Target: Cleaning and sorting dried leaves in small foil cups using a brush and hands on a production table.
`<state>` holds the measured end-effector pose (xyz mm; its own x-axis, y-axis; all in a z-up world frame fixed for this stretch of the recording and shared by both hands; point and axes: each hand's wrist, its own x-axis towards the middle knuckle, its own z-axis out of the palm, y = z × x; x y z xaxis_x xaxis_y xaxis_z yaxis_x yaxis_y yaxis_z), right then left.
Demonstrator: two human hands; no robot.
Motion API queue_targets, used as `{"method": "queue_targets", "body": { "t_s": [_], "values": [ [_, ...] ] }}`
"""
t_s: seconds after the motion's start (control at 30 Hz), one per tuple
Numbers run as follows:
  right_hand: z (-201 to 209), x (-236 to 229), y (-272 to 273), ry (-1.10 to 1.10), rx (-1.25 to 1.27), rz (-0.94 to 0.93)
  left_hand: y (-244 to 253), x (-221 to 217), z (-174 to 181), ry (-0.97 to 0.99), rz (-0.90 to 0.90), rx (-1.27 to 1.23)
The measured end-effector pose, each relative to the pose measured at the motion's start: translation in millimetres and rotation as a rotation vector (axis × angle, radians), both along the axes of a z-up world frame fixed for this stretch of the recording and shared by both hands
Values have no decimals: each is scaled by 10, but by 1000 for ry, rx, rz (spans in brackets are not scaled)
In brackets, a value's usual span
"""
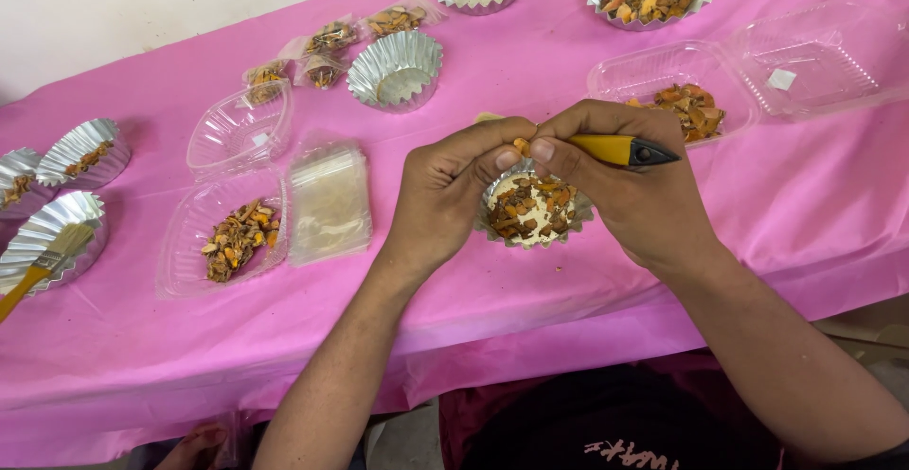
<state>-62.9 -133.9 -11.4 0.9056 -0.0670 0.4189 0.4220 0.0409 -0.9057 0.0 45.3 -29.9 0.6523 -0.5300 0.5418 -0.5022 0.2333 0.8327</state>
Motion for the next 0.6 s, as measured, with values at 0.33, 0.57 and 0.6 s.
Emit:
{"method": "queue_targets", "body": {
  "t_s": [0.33, 0.57, 0.6],
  "values": [
    [-27, 13, 70, -5, -60, -64, 20, -57, 76, 64, 122, 77],
    [-100, 52, 22, -162, -65, -68, 6, -31, -1, 142, 156, 0],
    [-127, 60, 1, -316, -106, -131, 9, -14, -34, 188, 158, -43]
  ]
}}
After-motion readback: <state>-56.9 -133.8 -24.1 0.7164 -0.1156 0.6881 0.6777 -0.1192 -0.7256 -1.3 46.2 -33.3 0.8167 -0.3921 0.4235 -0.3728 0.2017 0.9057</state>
